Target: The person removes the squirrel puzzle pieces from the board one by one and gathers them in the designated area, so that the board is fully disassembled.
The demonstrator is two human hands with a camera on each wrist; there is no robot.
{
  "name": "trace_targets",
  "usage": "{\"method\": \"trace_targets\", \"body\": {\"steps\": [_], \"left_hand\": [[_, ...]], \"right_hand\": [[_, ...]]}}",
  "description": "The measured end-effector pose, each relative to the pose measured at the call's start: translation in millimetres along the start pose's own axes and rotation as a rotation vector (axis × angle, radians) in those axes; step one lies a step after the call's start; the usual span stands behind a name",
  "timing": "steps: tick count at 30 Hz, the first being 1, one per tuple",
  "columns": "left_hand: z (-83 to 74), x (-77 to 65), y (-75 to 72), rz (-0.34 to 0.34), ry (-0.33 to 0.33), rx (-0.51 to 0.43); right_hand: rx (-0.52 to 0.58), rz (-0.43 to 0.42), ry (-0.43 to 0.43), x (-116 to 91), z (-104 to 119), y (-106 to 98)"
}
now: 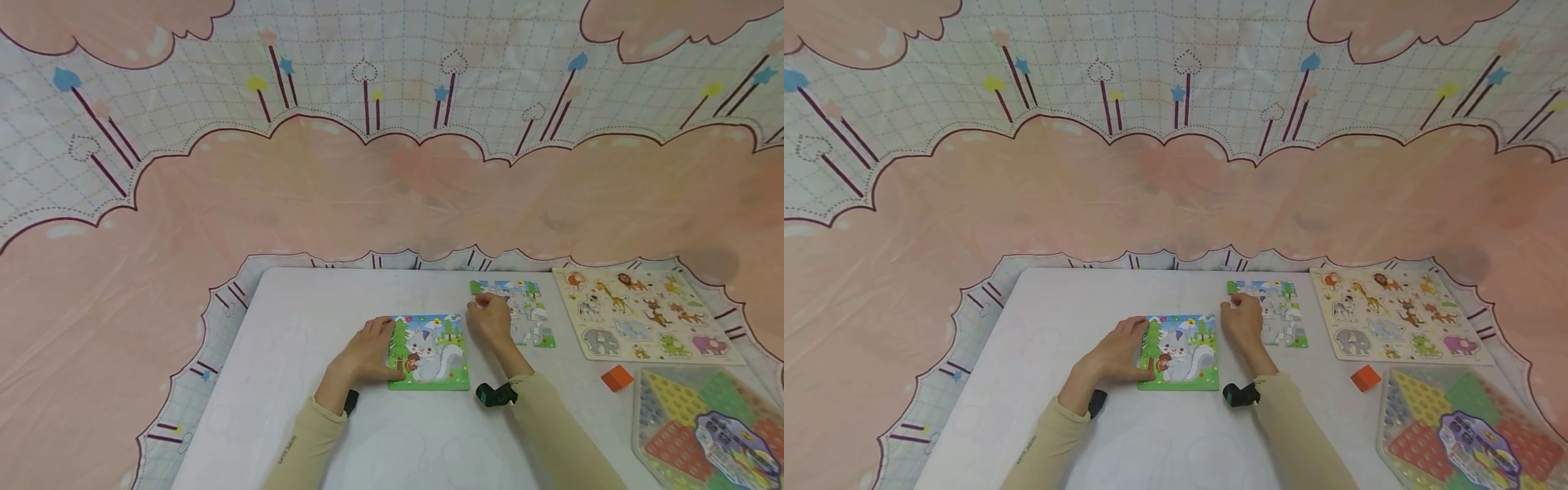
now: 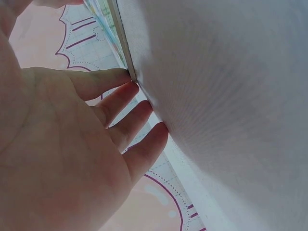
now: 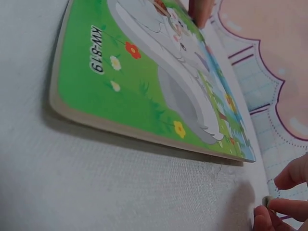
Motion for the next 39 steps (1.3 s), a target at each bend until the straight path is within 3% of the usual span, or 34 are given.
{"method": "trace_targets", "body": {"steps": [23, 28, 34, 39], "left_hand": [[1.3, 2.7, -1.4, 0.005, -0.004, 0.0], [1.2, 2.0, -1.5, 0.009, -0.002, -0.003], [1.8, 1.7, 1.3, 0.025, -0.007, 0.004], [1.6, 1.8, 2.4, 0.022, -0.009, -0.002]], "right_hand": [[-0.016, 0.03, 0.001, 1.0, -0.2, 5.0], [-0.025, 0.015, -0.035, 0.2, 2.3, 3.5], [-0.108, -0.002, -0.123, -0.8, 6.8, 3.1], [-0.138, 0.004, -0.13, -1.7, 6.0, 4.3]]}}
Point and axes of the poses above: each hand's wrist, its own x-axis towards the middle knuckle, its own y-axis out of the palm, z = x × y, the point moved 8 cm from there along x, towards the middle knuckle, and after that the axes turned 10 degrees about x, right-handed, at the moved point
